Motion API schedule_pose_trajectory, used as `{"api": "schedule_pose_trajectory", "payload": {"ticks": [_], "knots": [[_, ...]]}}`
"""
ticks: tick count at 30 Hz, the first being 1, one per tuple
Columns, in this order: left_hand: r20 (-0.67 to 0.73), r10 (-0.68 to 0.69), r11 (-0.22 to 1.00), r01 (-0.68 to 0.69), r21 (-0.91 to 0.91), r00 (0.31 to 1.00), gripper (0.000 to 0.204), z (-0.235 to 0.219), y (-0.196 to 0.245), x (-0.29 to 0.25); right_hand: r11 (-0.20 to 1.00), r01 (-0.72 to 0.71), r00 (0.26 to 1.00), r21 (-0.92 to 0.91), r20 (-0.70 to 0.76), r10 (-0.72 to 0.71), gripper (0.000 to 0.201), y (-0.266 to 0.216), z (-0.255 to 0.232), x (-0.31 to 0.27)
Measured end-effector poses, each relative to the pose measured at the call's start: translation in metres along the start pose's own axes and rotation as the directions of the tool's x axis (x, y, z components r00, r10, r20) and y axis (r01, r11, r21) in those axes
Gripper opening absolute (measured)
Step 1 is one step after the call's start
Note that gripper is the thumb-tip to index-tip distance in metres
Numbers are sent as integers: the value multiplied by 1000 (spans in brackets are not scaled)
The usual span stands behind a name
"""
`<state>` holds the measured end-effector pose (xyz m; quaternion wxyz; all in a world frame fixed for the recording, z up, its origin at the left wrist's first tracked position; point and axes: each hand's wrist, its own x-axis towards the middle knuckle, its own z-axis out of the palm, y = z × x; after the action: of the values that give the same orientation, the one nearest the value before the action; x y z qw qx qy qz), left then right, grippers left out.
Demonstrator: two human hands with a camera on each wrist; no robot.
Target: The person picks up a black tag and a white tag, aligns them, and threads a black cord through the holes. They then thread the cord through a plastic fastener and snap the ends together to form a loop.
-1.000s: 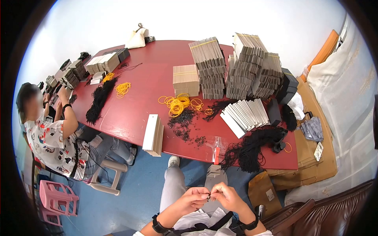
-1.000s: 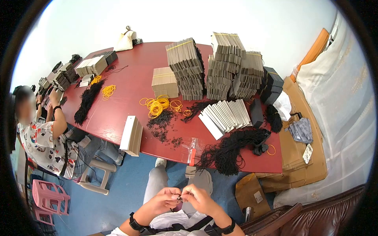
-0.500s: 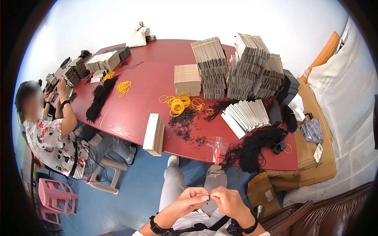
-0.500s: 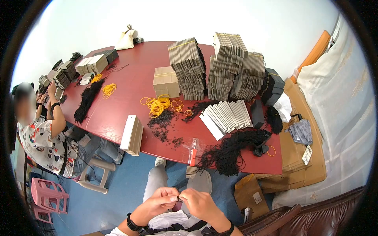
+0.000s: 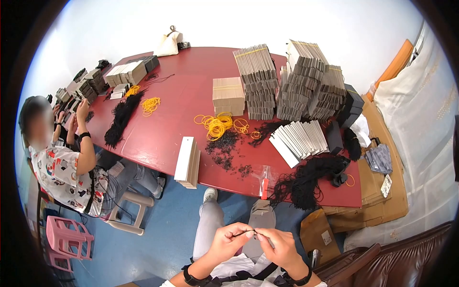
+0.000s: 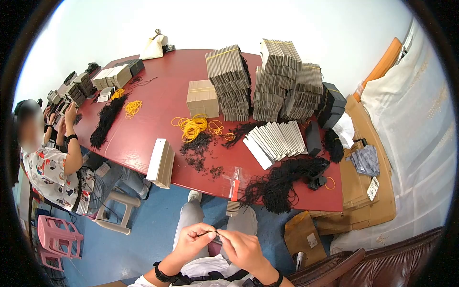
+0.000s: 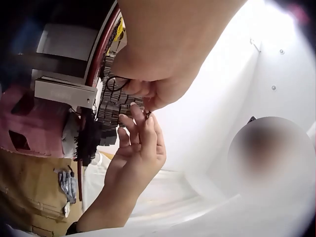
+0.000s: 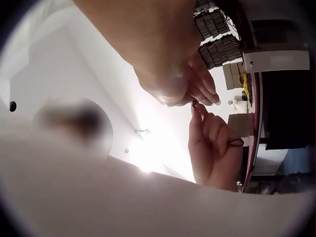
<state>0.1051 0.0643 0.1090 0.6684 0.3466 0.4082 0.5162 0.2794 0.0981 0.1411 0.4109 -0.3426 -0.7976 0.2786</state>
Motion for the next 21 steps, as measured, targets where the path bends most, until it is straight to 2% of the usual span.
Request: {"api": "schedule_pose_trajectory", "payload": {"ticks": [2,7,10,12,15,17,18,20,21], "knots": [[-31,159,984,-155,90,987,13,5,-2,1,999,-27,1000,40,-8,28,21,-1,1,1],[-77,236,943,-209,260,969,11,12,3,-2,980,-114,992,161,-44,123,20,1,6,-2],[-102,305,911,-259,322,947,10,18,4,0,988,-115,988,106,-95,125,18,1,10,-2],[-128,331,904,-275,328,935,10,23,5,1,987,-7,985,-160,-173,-22,15,1,14,-1],[-157,360,881,-279,382,920,9,28,11,3,984,-64,979,-163,-203,30,13,2,18,-1],[-115,484,742,-338,579,867,8,29,11,5,987,-98,978,-130,-194,71,13,2,19,-1],[-115,484,743,-338,578,867,8,28,10,5,986,-133,976,-97,-185,113,13,1,19,-1],[-63,567,617,-372,693,821,9,26,7,8,985,-125,983,-121,-152,106,12,1,15,1],[-64,566,618,-372,693,822,9,24,6,10,983,-117,988,-144,-119,100,11,1,13,2]]}}
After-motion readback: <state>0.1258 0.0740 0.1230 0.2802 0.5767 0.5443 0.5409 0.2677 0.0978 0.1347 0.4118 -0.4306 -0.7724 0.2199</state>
